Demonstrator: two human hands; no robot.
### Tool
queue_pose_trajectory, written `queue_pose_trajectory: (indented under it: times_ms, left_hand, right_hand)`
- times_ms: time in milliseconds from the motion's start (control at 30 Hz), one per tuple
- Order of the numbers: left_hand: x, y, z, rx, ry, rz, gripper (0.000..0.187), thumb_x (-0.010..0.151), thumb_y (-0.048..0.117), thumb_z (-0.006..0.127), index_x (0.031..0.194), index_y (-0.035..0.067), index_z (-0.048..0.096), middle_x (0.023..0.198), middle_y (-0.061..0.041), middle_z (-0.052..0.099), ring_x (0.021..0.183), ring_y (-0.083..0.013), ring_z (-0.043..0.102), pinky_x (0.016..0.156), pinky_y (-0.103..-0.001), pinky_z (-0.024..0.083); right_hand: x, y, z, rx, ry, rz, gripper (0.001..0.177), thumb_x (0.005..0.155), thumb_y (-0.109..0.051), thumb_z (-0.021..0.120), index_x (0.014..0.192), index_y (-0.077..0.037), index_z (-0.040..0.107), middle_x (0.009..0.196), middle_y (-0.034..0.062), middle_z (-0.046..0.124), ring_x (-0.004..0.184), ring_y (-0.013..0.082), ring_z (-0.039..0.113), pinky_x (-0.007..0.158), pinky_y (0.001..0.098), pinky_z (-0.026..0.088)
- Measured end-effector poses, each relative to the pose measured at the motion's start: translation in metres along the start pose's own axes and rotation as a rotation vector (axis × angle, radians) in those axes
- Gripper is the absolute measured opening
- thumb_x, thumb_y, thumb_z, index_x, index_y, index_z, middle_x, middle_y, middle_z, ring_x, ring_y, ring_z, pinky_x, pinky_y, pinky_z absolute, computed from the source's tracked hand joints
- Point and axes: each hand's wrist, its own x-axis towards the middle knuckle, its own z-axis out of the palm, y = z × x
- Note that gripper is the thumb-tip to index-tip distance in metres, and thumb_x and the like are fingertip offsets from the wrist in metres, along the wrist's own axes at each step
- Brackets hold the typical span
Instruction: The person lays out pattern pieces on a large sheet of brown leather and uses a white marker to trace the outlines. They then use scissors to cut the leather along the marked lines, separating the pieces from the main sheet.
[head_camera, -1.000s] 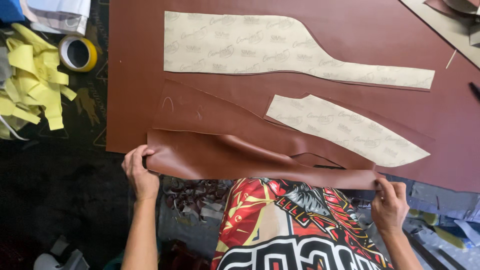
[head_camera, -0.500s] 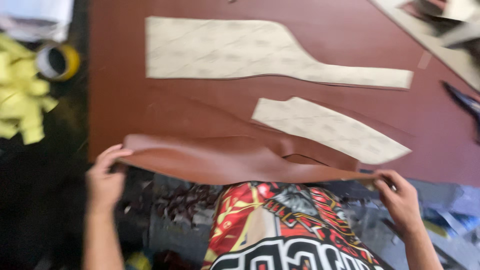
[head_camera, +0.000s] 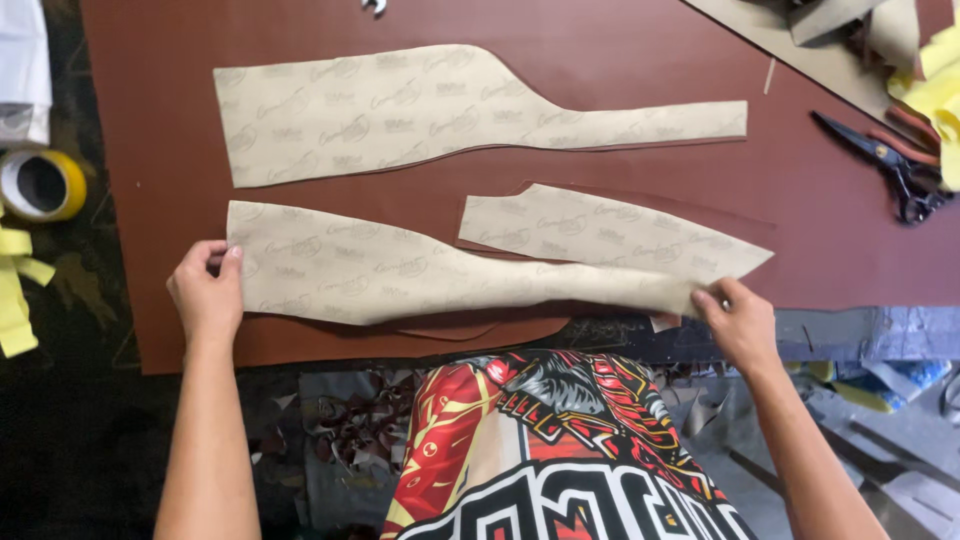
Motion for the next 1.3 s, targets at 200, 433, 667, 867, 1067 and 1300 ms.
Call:
queue_pose_trajectory:
  times_ms: [200,433,667,867,1067,1300]
  left_hand:
    - [-0.001,0.014,0.01,0.0,-0.024,-0.032,0.015,0.101,0.014,0.073,0.106,0.0,0.071,0.092,-0.017,0.072,0.084,-0.0315,0.07,0.076,-0.043,0.054]
    - [-0.007,0.01,0.0,0.149,-0.012,-0.077,0.015,0.106,0.017,0.071,0.108,0.002,0.07,0.11,-0.018,0.067,0.1,-0.037,0.065,0.085,-0.049,0.051]
    - [-0.013,0.01,0.021,0.202,-0.081,-0.18,0.055,0.085,0.031,0.085,0.126,0.004,0.061,0.114,-0.018,0.062,0.116,-0.0401,0.054,0.097,-0.054,0.043]
    - [-0.01,-0.02,0.02,0.089,-0.1,-0.322,0.043,0.09,0.025,0.085,0.117,0.0,0.062,0.118,-0.02,0.067,0.112,-0.0361,0.065,0.098,-0.048,0.052]
    - [-0.005,-0.041,-0.006,-0.182,0.019,-0.188,0.057,0.081,0.007,0.08,0.132,-0.004,0.057,0.124,-0.018,0.064,0.107,-0.0247,0.065,0.085,-0.038,0.053]
    - [0.013,-0.027,-0.024,-0.259,-0.169,-0.403,0.038,0.091,0.015,0.078,0.124,-0.001,0.069,0.109,-0.014,0.074,0.092,-0.02,0.07,0.079,-0.035,0.054]
  right_hand:
    - [-0.003,0.002,0.006,0.021,0.101,0.067,0.036,0.093,-0.034,0.073,0.111,-0.003,0.073,0.098,0.0239,0.073,0.093,0.0407,0.071,0.083,0.0466,0.054]
    - [-0.015,0.001,0.004,0.105,-0.009,0.005,0.039,0.087,-0.031,0.076,0.114,-0.004,0.071,0.108,0.0203,0.072,0.101,0.0365,0.07,0.088,0.0441,0.054]
    - [-0.029,-0.016,0.022,-0.048,0.064,-0.036,0.042,0.075,-0.025,0.086,0.108,-0.007,0.067,0.113,0.0214,0.062,0.097,0.037,0.066,0.08,0.0441,0.054]
    - [-0.03,-0.025,0.023,0.173,-0.067,0.014,0.055,0.077,-0.018,0.079,0.127,-0.009,0.059,0.109,0.0145,0.071,0.098,0.0316,0.069,0.084,0.0428,0.054]
    - [-0.028,-0.041,0.021,0.232,-0.284,-0.257,0.02,0.087,-0.02,0.079,0.098,-0.006,0.07,0.102,0.0151,0.062,0.088,0.0254,0.065,0.079,0.0369,0.054]
    - [0.009,-0.034,0.018,0.186,-0.491,-0.106,0.033,0.096,-0.035,0.064,0.099,-0.002,0.064,0.085,0.0113,0.065,0.079,0.0206,0.06,0.075,0.0364,0.051]
